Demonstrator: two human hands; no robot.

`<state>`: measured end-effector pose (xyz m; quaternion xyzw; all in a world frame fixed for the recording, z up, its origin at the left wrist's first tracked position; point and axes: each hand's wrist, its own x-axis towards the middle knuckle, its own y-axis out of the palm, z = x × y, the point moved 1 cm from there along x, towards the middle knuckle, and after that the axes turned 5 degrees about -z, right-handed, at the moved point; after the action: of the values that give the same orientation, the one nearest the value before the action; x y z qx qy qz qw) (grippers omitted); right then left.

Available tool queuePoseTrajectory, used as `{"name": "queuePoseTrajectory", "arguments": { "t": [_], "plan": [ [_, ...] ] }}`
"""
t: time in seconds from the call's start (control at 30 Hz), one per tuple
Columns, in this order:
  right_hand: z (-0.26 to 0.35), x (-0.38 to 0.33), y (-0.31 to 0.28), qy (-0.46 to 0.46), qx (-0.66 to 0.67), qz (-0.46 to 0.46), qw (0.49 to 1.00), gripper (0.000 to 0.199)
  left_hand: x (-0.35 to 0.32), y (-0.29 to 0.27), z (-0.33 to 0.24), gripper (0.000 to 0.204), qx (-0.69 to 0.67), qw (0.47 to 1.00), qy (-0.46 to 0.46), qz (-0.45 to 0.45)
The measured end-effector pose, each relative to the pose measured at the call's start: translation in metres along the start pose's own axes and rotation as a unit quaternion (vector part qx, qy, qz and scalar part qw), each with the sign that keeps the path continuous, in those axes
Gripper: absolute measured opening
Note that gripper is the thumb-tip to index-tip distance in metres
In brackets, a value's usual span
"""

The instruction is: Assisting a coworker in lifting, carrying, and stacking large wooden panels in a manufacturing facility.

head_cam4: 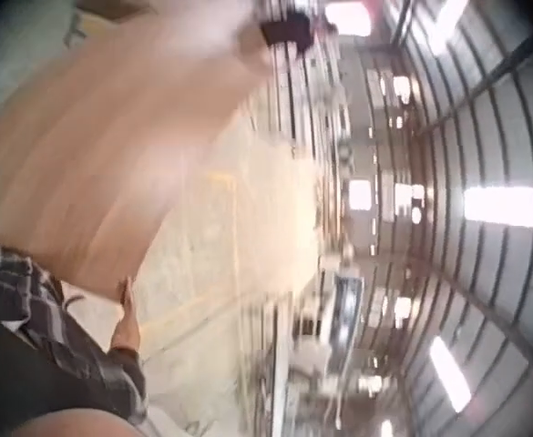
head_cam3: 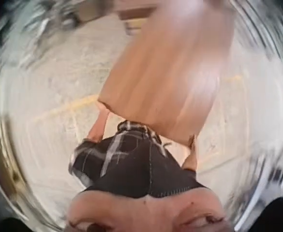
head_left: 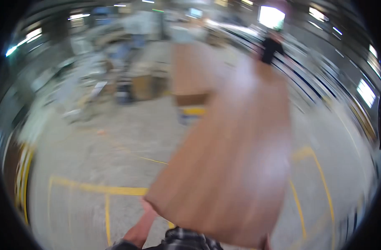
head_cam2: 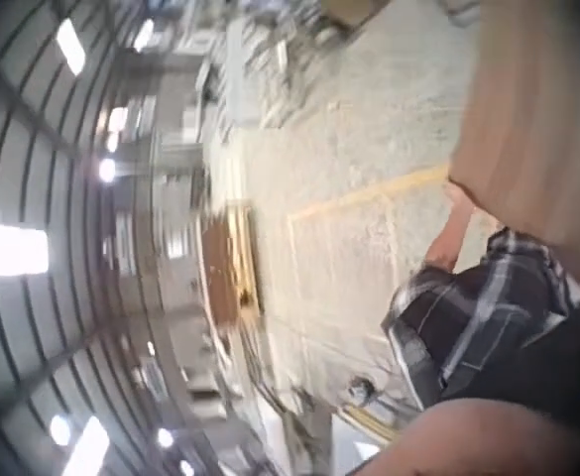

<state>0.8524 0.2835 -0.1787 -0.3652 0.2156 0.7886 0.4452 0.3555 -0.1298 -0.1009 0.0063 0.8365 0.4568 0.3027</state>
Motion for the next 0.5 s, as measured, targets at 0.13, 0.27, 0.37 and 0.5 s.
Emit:
{"name": "queuePoseTrajectory", "arguments": {
  "t": [0.13,0.27,0.37,0.5],
  "plan": [
    [-0.079,-0.100,0.041,0.028,-0.003,-0.064,0.998,0.066,-0.026,-0.075,-0.087,0.060,0.137,0.972,0.069,-0.178],
    [-0.180,-0.184,0.090,0.043,0.036,-0.114,0.992,0.066,-0.040,-0.136,-0.161,0.066,0.139,0.966,-0.019,-0.216],
    [-0.249,-0.226,0.148,0.046,0.060,-0.128,0.989,0.065,-0.039,-0.180,-0.233,0.066,0.236,0.947,0.023,-0.215],
    [-0.337,-0.284,0.247,0.054,0.092,-0.142,0.984,0.065,-0.028,-0.221,-0.342,0.065,0.235,0.961,0.014,-0.145]
  ]
}}
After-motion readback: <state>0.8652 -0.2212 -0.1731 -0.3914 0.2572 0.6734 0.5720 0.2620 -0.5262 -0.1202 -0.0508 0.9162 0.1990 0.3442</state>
